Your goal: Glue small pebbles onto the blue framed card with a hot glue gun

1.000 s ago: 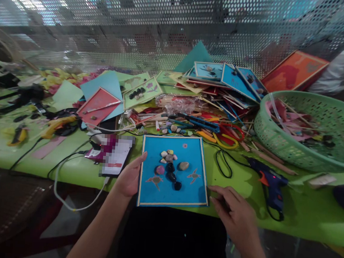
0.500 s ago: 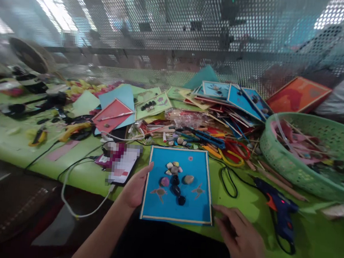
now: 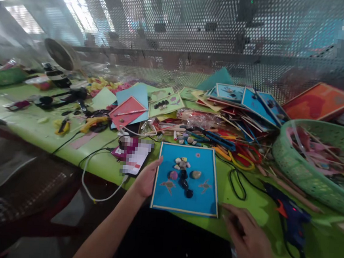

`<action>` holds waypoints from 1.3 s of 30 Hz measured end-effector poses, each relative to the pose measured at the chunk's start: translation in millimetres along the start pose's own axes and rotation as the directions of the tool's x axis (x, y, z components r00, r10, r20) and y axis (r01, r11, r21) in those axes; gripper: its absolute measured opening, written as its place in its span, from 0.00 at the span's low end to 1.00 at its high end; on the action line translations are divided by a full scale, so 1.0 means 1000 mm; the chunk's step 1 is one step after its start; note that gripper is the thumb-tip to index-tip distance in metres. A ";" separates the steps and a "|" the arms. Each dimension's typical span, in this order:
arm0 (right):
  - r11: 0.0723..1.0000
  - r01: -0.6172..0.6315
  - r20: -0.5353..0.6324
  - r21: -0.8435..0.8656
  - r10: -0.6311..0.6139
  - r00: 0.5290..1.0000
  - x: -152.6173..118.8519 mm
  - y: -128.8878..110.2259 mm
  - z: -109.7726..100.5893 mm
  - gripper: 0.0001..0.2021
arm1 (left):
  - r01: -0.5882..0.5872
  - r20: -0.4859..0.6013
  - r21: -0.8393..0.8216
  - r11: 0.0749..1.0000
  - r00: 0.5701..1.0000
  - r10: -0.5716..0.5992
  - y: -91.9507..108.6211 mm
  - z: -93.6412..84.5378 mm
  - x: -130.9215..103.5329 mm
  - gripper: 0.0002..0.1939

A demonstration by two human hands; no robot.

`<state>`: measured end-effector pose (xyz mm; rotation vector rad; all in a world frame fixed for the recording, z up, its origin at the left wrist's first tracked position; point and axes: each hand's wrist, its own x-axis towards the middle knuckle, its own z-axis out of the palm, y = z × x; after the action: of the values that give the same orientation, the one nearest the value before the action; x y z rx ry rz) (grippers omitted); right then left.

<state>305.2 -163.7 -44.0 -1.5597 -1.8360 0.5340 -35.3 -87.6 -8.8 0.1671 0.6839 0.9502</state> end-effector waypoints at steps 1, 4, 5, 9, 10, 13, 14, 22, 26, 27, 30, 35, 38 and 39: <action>1.000 -0.030 -0.004 0.009 0.030 1.000 0.001 -0.003 -0.001 0.15 | 0.005 0.002 -0.004 1.000 1.000 -0.005 0.000 0.000 0.000 0.32; 0.991 -0.129 0.017 0.027 0.129 0.992 0.004 -0.007 -0.001 0.17 | 0.017 0.026 -0.014 1.000 1.000 -0.016 0.000 -0.002 0.002 0.31; 0.986 -0.166 0.031 0.030 0.165 0.986 0.004 -0.007 -0.002 0.18 | 0.015 0.032 -0.015 1.000 0.999 -0.014 0.000 -0.002 0.002 0.31; 0.958 -0.272 0.082 0.086 0.265 0.961 0.009 -0.009 0.000 0.27 | 0.021 0.041 -0.023 1.000 0.999 -0.020 -0.001 -0.003 0.002 0.30; 0.952 -0.285 0.088 0.111 0.276 0.957 0.011 -0.012 0.001 0.29 | 0.024 0.049 -0.027 0.999 0.999 -0.023 -0.001 -0.003 0.002 0.30; 0.917 -0.332 0.080 0.222 0.323 0.943 0.018 -0.026 0.004 0.34 | 0.028 0.083 -0.043 0.999 0.996 -0.024 -0.003 -0.002 0.001 0.30; 0.892 -0.355 0.094 0.279 0.342 0.935 0.021 -0.032 0.004 0.34 | 0.025 0.095 -0.051 0.998 0.995 -0.020 -0.003 -0.002 0.001 0.30; 0.576 -0.549 0.331 0.605 0.445 0.832 0.033 -0.060 0.002 0.24 | -0.006 0.063 -0.065 0.998 0.998 0.010 -0.001 0.009 -0.010 0.31; 0.479 -0.614 0.451 0.627 0.418 0.788 0.033 -0.066 0.006 0.21 | -0.012 0.110 -0.062 0.998 0.994 0.019 0.001 0.016 -0.012 0.32; 0.482 -0.604 0.453 0.635 0.401 0.796 0.034 -0.069 0.007 0.19 | -0.024 0.140 -0.061 0.998 0.990 0.033 0.002 0.018 -0.012 0.33; 0.480 -0.529 0.400 0.700 0.350 0.847 0.042 -0.077 0.007 0.16 | -0.095 0.211 -0.058 0.994 0.972 0.105 0.005 0.028 -0.011 0.35; 0.463 -0.410 0.290 0.786 0.310 0.906 0.066 -0.089 -0.011 0.19 | -0.198 0.270 -0.016 0.980 0.943 0.195 0.013 0.054 -0.006 0.37; 0.474 -0.361 0.225 0.803 0.320 0.920 0.084 -0.098 -0.027 0.21 | -0.215 0.252 0.042 0.976 0.947 0.198 0.023 0.070 0.002 0.38; 0.477 -0.348 0.210 0.807 0.318 0.925 0.091 -0.101 -0.032 0.20 | -0.229 0.239 0.059 0.972 0.948 0.209 0.027 0.076 0.006 0.37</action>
<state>250.4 -98.7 66.9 -1.1743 -0.9523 1.3959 -5.7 -55.1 59.6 0.4307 0.4968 1.0949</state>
